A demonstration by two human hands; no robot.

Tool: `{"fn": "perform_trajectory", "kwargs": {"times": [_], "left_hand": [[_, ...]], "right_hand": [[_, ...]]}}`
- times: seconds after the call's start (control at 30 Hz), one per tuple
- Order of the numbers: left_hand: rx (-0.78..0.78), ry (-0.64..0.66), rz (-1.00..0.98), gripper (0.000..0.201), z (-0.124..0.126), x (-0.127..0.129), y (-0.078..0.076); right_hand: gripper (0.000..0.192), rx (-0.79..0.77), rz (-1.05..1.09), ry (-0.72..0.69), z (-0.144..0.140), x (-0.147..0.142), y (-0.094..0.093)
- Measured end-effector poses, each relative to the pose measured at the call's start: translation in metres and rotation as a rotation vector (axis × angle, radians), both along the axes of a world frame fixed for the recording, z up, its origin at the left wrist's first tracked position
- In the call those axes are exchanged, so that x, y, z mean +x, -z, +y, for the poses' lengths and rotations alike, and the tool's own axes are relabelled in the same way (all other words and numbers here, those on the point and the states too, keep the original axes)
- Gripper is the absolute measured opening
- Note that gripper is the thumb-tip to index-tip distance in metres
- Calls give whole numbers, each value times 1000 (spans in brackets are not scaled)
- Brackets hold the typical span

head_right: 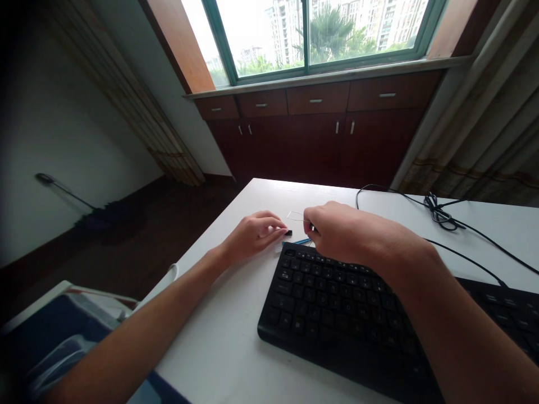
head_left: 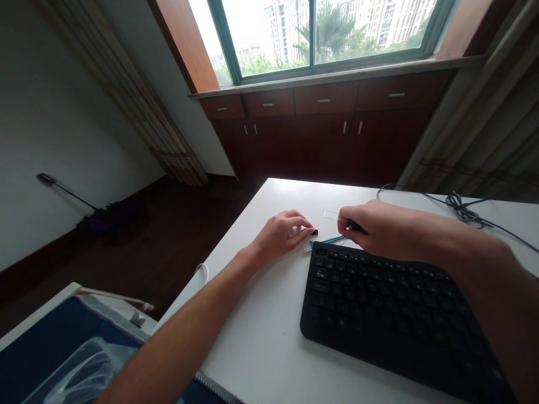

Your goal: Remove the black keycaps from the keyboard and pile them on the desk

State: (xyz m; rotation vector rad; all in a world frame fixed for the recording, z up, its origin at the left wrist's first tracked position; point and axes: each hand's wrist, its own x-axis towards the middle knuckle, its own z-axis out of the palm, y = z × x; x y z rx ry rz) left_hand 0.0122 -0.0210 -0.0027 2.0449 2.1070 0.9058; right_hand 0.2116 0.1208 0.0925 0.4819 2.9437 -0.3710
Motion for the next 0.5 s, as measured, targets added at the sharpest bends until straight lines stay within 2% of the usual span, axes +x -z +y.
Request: {"fn": "perform_trajectory", "kwargs": {"times": [0.1, 0.27, 0.37, 0.5], "left_hand": [[16, 19, 83, 23, -4, 0, -8], [-80, 241, 207, 21, -14, -3, -23], [-91, 288, 218, 20, -15, -4, -23], [-72, 269, 272, 20, -13, -5, -20]], "right_hand": [[16, 13, -4, -5, 3, 0, 2], [17, -21, 32, 4, 4, 2, 4], [20, -30, 35, 4, 1, 1, 3], [19, -48, -22, -36, -5, 2, -1]]}}
